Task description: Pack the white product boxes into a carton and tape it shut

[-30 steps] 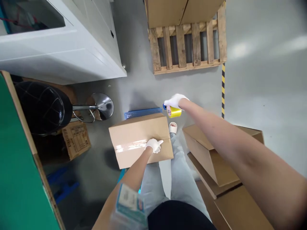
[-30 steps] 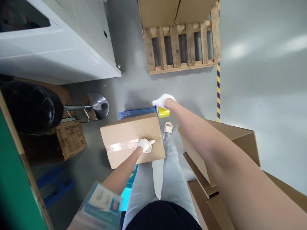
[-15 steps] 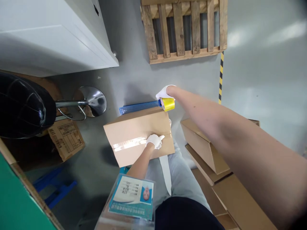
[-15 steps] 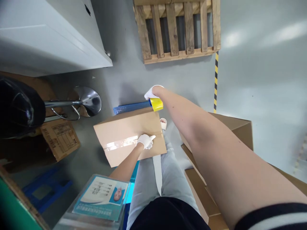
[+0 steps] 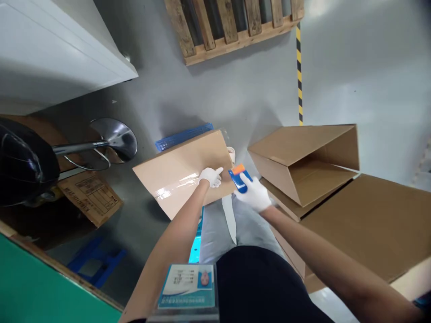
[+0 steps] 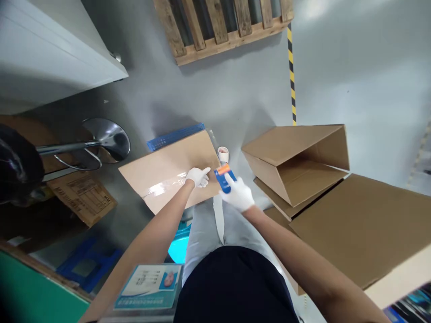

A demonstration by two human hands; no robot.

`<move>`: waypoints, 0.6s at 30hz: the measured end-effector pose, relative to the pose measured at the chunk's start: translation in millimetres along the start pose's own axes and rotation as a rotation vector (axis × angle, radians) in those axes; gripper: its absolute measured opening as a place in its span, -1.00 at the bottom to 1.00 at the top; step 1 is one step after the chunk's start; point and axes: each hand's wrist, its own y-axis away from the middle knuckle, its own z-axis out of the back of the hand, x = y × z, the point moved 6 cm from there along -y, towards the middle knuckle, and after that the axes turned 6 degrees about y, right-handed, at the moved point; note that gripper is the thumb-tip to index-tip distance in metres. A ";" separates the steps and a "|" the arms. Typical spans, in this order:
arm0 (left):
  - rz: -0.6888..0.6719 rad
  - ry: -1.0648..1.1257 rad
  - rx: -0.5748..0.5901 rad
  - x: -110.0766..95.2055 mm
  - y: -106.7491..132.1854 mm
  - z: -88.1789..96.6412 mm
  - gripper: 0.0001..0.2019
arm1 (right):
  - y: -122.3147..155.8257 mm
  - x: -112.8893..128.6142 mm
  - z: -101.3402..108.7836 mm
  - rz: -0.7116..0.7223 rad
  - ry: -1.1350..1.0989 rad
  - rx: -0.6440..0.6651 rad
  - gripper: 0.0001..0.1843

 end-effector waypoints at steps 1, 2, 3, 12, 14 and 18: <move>0.002 -0.003 -0.005 0.3 -1.2 -0.5 -0.51 | 31.0 -21.9 -21.6 -0.046 0.013 0.022 -0.19; 0.005 -0.008 -0.010 1.2 -2.6 -1.2 -0.49 | 58.5 -39.7 -40.6 -0.065 0.017 0.057 -0.19; 0.010 -0.013 -0.015 2.3 -4.1 -2.1 -0.46 | 82.2 -55.3 -55.4 -0.097 0.022 0.086 -0.20; -0.003 -0.066 -0.067 3.8 -7.9 -4.8 -0.34 | 118.8 -87.0 -105.0 -0.209 -0.003 0.281 -0.20; 0.003 -0.071 -0.075 3.9 -7.5 -4.2 -0.35 | 103.2 -85.3 -115.3 -0.197 -0.014 0.303 -0.19; 0.019 -0.080 -0.094 5.9 -7.7 -3.2 -0.45 | 71.8 -80.5 -128.3 -0.182 -0.051 0.342 -0.23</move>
